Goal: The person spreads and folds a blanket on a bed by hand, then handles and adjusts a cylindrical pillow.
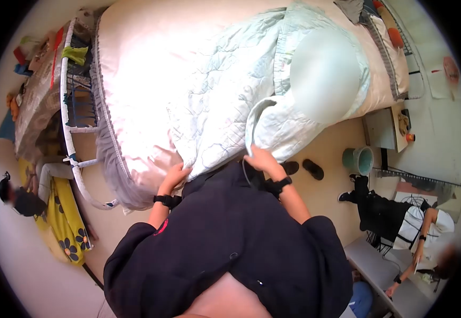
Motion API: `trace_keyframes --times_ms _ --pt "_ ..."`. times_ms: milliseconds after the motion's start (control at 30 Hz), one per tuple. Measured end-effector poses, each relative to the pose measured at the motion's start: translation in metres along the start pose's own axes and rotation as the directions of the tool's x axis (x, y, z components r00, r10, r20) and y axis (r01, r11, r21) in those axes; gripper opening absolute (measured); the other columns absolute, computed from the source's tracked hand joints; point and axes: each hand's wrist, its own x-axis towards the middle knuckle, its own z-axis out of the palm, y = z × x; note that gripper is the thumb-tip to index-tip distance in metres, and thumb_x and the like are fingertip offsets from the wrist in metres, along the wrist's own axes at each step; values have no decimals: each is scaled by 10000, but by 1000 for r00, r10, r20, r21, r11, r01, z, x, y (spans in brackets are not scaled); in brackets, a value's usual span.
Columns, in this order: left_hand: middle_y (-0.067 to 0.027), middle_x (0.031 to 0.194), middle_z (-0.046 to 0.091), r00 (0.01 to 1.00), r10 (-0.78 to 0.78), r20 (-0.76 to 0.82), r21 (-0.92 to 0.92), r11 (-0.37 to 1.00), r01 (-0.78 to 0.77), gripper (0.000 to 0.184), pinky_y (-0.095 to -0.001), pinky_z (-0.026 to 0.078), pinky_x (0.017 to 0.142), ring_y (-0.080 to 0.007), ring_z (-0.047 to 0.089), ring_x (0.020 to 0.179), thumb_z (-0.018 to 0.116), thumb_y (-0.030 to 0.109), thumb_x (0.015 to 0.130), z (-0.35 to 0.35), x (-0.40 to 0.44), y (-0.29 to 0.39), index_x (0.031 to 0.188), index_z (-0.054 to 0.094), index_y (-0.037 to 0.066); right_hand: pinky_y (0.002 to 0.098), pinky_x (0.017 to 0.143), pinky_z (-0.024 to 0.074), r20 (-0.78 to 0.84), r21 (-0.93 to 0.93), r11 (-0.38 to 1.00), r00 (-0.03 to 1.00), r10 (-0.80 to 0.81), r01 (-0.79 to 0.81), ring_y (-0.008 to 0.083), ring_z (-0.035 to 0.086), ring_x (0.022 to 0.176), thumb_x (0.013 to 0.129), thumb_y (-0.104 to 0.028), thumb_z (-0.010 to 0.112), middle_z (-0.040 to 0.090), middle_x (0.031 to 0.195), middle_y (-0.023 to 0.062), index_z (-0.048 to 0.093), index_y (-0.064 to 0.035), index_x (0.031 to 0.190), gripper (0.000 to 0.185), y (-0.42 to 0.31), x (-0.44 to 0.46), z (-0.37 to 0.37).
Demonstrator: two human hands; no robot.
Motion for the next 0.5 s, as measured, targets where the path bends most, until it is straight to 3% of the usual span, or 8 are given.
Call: trace_keyframes --times_ms 67,133,200,267,333,367,433,500 --pt "-84 783 581 963 -68 261 -204 971 124 369 -266 445 619 -135 529 705 592 291 758 -10 20 -5 979 555 -2 423 760 420 327 -180 983 944 29 33 409 530 866 779 -367 507 557 912 272 377 37 1159 570 3 -3 28" --pt "-75 817 569 924 -208 322 111 977 182 443 -261 448 606 -132 527 697 597 384 756 -28 45 2 989 545 11 417 756 426 307 -143 986 943 127 -86 395 535 874 786 -350 497 567 916 253 401 34 1145 535 -3 -3 25" --pt "-82 828 593 938 -136 318 100 989 109 520 -271 455 628 -168 562 697 543 470 762 -41 69 7 981 556 -1 391 785 420 211 61 965 948 237 -254 361 532 900 796 -323 478 567 953 229 452 42 1100 476 -23 -7 -3" --pt "-106 883 589 963 -227 143 -260 931 257 587 -298 459 681 -208 571 763 514 536 756 -46 73 29 969 565 -8 379 813 409 -193 -51 990 974 117 -129 342 515 922 774 -280 522 531 1007 212 428 46 1124 488 1 6 8" --pt "-133 969 574 934 -265 241 -416 841 346 615 -339 445 768 -248 552 874 507 543 759 -52 101 15 1015 546 -16 381 826 405 -457 -85 993 889 33 -80 340 485 966 746 -249 563 490 1071 193 407 32 1149 516 -14 15 -11" --pt "-118 994 570 894 -340 292 -614 650 448 581 -341 436 789 -239 545 894 494 525 776 -53 112 7 1019 540 -1 388 824 406 -566 -100 995 824 -30 -32 340 464 993 731 -234 583 469 1105 182 397 20 1162 534 -16 25 -15" --pt "-109 1002 570 832 -400 384 -792 321 520 475 -351 425 817 -245 538 906 507 435 807 -53 122 -1 1007 531 6 383 834 399 -626 -224 972 775 -91 -66 347 438 1014 723 -245 593 446 1120 193 383 17 1174 563 -21 44 -24" --pt "-121 1009 565 869 -374 323 -809 367 458 469 -359 427 825 -254 530 927 545 393 794 -44 121 -9 1028 513 -12 377 843 392 -670 -344 933 723 -166 -105 354 413 1036 714 -255 604 423 1136 205 369 15 1187 593 -23 63 -26"
